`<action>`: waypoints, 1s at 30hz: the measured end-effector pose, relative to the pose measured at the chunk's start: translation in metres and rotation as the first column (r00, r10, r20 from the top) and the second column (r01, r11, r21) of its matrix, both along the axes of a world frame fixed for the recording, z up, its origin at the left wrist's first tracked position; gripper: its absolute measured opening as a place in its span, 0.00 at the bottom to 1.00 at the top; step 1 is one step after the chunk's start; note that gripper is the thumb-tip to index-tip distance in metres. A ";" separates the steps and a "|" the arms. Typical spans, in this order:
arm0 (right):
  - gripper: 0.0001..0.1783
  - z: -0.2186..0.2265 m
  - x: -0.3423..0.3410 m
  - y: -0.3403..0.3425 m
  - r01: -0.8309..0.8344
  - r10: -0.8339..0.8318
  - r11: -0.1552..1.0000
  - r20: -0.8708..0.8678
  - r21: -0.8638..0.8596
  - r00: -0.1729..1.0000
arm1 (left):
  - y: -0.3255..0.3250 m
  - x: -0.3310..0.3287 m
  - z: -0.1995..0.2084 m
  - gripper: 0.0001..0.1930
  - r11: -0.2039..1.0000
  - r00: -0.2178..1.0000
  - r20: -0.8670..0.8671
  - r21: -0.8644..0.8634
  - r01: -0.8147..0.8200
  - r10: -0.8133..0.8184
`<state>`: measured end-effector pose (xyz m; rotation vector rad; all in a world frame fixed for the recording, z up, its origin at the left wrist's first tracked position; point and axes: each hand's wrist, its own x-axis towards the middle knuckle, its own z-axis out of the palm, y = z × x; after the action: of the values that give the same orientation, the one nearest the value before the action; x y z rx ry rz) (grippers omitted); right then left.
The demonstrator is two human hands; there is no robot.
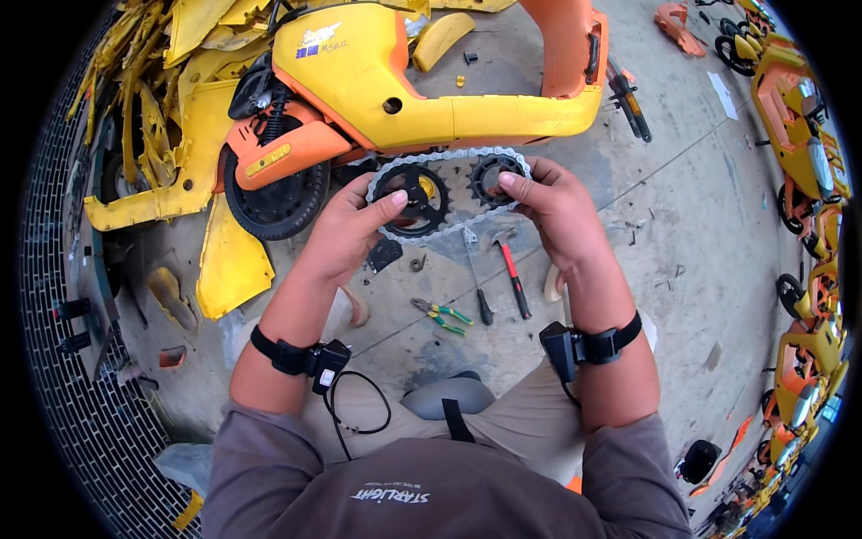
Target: The person is using pliers and a hammer to repair a scooter chain, handling a gear and the chain links by hand.
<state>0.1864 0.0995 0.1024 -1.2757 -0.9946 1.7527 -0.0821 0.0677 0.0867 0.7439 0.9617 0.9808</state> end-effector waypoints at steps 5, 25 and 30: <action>0.17 0.000 -0.001 0.002 0.017 -0.017 1.000 -0.030 0.001 0.999 | 0.000 0.000 -0.003 0.20 1.000 1.000 -0.007 -0.024 -0.013 0.013; 0.15 0.002 -0.005 0.000 -0.022 0.010 0.997 0.145 0.079 0.989 | 0.003 -0.003 -0.011 0.24 0.998 0.998 -0.008 0.040 -0.058 0.058; 0.16 0.004 -0.005 -0.002 -0.096 0.071 0.990 0.228 0.101 0.971 | 0.002 -0.001 -0.010 0.26 0.997 0.997 0.028 0.029 -0.066 0.065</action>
<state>0.1817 0.0979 0.1063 -1.3995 -1.2727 1.6150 -0.0832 0.0699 0.0772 0.7265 0.9541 1.0621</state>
